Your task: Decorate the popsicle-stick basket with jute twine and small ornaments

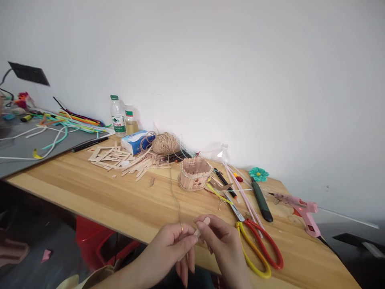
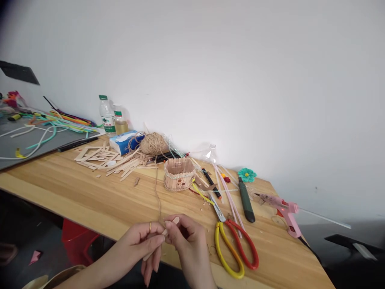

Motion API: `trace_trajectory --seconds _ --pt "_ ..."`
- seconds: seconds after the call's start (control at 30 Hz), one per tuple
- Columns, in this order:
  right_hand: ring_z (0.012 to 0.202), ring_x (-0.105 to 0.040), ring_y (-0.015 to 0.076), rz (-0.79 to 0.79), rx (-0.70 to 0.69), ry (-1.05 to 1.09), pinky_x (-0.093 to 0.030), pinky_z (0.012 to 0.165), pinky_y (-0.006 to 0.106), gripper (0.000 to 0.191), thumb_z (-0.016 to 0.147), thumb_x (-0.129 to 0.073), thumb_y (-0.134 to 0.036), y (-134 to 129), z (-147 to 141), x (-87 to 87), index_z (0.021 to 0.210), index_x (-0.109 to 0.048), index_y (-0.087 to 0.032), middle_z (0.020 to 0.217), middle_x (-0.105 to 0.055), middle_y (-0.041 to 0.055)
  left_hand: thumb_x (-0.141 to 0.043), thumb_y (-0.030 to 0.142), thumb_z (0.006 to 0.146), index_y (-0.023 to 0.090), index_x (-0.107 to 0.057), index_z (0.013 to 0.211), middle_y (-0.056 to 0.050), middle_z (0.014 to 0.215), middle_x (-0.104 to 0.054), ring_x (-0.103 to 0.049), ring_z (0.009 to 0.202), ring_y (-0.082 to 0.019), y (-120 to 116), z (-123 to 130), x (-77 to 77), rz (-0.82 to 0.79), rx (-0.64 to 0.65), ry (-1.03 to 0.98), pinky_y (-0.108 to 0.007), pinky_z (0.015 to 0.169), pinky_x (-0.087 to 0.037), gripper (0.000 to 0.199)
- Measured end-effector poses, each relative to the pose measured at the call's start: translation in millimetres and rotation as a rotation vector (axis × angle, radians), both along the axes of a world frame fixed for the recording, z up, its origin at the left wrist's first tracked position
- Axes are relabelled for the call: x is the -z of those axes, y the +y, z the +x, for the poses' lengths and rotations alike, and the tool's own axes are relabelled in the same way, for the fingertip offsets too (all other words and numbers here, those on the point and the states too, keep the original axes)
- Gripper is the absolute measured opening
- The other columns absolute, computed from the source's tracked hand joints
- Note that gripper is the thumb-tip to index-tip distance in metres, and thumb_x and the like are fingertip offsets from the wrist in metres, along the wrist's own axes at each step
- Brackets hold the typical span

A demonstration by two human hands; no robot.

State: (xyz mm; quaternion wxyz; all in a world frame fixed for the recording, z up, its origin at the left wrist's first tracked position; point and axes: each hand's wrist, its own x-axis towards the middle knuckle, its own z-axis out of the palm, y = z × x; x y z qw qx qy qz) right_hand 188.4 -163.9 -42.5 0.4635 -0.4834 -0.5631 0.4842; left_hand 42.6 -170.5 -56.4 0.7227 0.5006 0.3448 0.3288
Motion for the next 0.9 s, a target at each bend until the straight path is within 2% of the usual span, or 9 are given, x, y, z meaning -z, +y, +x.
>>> trace_trajectory --seconds 0.13,0.3,0.4,0.47,0.57,0.63,0.7,0.8,0.9 --pt "0.053 -0.044 0.0122 0.024 0.055 -0.03 -0.037 0.049 0.023 0.033 0.068 -0.07 -0.05 4 1 2.2 0.069 -0.068 -0.017 0.058 -0.053 -0.0006 -0.058 0.044 0.078 0.014 -0.054 0.078 0.001 0.061 -0.062 -0.053 0.04 -0.006 -1 0 -0.8 0.011 -0.005 0.036 -0.017 0.044 -0.035 0.03" --pt "0.045 -0.038 0.01 0.027 0.063 -0.065 -0.031 0.043 0.021 0.044 0.076 -0.058 -0.058 8 5 -1.0 0.061 -0.062 -0.017 0.049 -0.046 -0.0027 -0.06 0.033 0.074 0.013 -0.061 0.086 -0.001 0.073 -0.064 -0.059 0.052 -0.008 1 -2 -6.7 0.03 0.039 0.014 -0.018 0.053 -0.04 0.023" --pt "0.042 -0.034 0.0085 0.023 0.083 -0.081 -0.026 0.041 0.021 0.051 0.08 -0.051 -0.06 10 6 0.3 0.053 -0.055 -0.017 0.045 -0.043 -0.0035 -0.057 0.036 0.077 0.014 -0.061 0.094 -0.003 0.078 -0.066 -0.06 0.051 -0.008 4 -5 -8.5 0.027 0.086 0.016 -0.018 0.052 -0.04 0.028" --pt "0.044 -0.035 0.0086 0.027 0.082 -0.086 -0.026 0.043 0.021 0.048 0.076 -0.059 -0.058 11 6 2.1 0.051 -0.053 -0.017 0.045 -0.043 -0.004 -0.055 0.039 0.079 0.014 -0.059 0.093 -0.004 0.078 -0.067 -0.058 0.047 -0.007 5 -5 -7.3 0.029 0.094 0.04 -0.017 0.048 -0.039 0.029" --pt "0.046 -0.038 0.0089 0.028 0.048 -0.067 -0.029 0.043 0.021 0.04 0.062 -0.074 -0.051 10 6 5.3 0.056 -0.055 -0.017 0.049 -0.047 -0.0046 -0.052 0.049 0.078 0.015 -0.054 0.082 -0.002 0.065 -0.063 -0.051 0.038 -0.007 4 -3 -1.9 0.039 0.089 0.14 -0.017 0.041 -0.035 0.034" --pt "0.043 -0.037 0.0082 0.022 0.039 -0.039 -0.029 0.041 0.02 0.041 0.065 -0.072 -0.053 10 9 8.2 0.057 -0.054 -0.018 0.047 -0.045 -0.0054 -0.045 0.056 0.078 0.016 -0.052 0.077 0.002 0.053 -0.057 -0.045 0.033 -0.008 3 -1 1.7 0.065 0.091 0.258 -0.017 0.036 -0.034 0.04" --pt "0.04 -0.037 0.008 0.025 0.07 -0.009 -0.03 0.04 0.02 0.042 0.073 -0.064 -0.056 10 16 11.4 0.058 -0.053 -0.018 0.046 -0.043 -0.0056 -0.039 0.058 0.08 0.016 -0.053 0.069 0.004 0.043 -0.05 -0.042 0.031 -0.009 4 -2 2.7 0.136 0.079 0.365 -0.019 0.036 -0.036 0.045" --pt "0.045 -0.042 0.0096 0.058 0.187 0.047 -0.036 0.045 0.021 0.04 0.08 -0.059 -0.054 12 33 14.7 0.063 -0.054 -0.018 0.05 -0.047 -0.0043 -0.041 0.05 0.084 0.016 -0.056 0.056 0.002 0.041 -0.051 -0.05 0.041 -0.012 18 -14 -4.9 0.335 -0.021 0.469 -0.023 0.052 -0.045 0.047" --pt "0.057 -0.052 0.0134 0.085 0.279 0.1 -0.044 0.053 0.023 0.038 0.078 -0.06 -0.056 16 47 14.9 0.068 -0.057 -0.019 0.064 -0.058 0.0007 -0.042 0.037 0.088 0.017 -0.063 0.068 -0.004 0.071 -0.068 -0.062 0.073 -0.018 51 -29 -21.1 0.592 -0.177 0.559 -0.03 0.077 -0.046 0.036"
